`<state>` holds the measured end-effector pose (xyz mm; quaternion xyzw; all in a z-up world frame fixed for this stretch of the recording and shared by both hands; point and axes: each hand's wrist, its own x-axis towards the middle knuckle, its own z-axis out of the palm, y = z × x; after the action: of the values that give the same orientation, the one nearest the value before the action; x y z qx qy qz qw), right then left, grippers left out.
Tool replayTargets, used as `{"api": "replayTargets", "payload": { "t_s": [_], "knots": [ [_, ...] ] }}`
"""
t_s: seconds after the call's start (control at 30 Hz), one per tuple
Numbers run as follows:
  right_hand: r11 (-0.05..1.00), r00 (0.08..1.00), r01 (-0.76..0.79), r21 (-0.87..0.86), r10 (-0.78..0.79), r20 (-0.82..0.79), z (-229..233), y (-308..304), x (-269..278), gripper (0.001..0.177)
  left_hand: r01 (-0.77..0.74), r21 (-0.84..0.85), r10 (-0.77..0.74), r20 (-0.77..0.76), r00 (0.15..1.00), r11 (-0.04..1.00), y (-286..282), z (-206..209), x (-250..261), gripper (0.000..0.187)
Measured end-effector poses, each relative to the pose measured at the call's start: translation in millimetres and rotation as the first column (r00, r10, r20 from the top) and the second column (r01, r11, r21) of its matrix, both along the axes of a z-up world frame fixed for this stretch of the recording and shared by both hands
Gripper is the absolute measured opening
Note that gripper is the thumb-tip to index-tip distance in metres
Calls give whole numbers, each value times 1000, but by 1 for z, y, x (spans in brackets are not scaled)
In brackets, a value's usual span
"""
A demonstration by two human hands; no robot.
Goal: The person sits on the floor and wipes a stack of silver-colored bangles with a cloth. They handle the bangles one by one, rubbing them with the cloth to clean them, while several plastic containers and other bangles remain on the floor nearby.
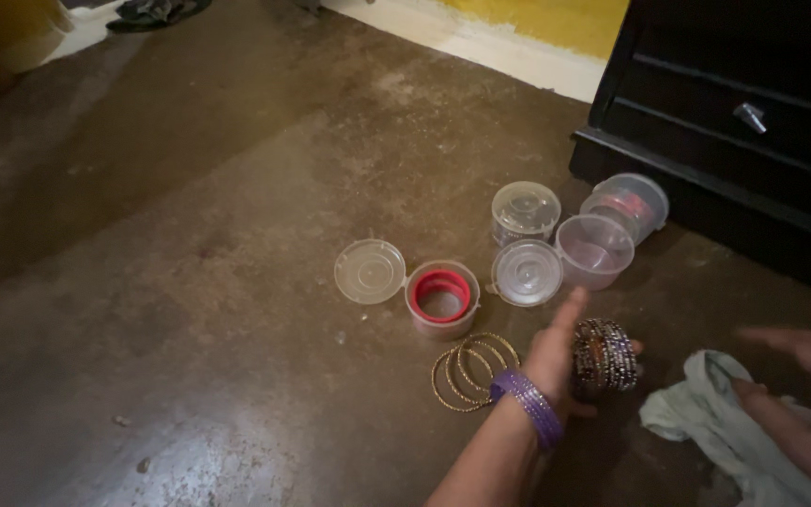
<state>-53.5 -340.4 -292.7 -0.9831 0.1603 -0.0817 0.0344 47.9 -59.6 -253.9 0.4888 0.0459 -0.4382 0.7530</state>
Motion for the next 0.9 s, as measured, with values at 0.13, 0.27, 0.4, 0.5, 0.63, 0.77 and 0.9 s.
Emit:
{"api": "replayTargets", "payload": {
  "t_s": [0.13,0.27,0.4,0.5,0.63,0.77,0.9],
  "knots": [
    [814,998,-39,579,63,-21,39,54,9,105,143,21,-144,239,960,989,-5,-20,-6,44],
    [413,970,-156,897,235,61,28,61,16,116,261,-122,-221,268,938,958,-15,-42,-8,27],
    [319,973,-40,947,229,-36,19,60,15,101,299,-155,-245,293,924,942,-15,-49,-9,21],
    [370,971,-53,927,235,-38,16,60,13,101,286,-183,-232,269,935,941,-11,-46,-11,22],
    [258,959,-145,955,274,71,6,57,12,99,271,-208,-213,261,941,940,-9,-43,-8,22],
    [272,984,-27,962,176,-22,-1,59,11,89,249,-215,-189,265,945,944,-11,-51,-8,22],
    [313,992,-3,950,121,-36,1,64,14,87,250,-250,-188,249,950,935,-8,-55,-7,22]
  ]
}}
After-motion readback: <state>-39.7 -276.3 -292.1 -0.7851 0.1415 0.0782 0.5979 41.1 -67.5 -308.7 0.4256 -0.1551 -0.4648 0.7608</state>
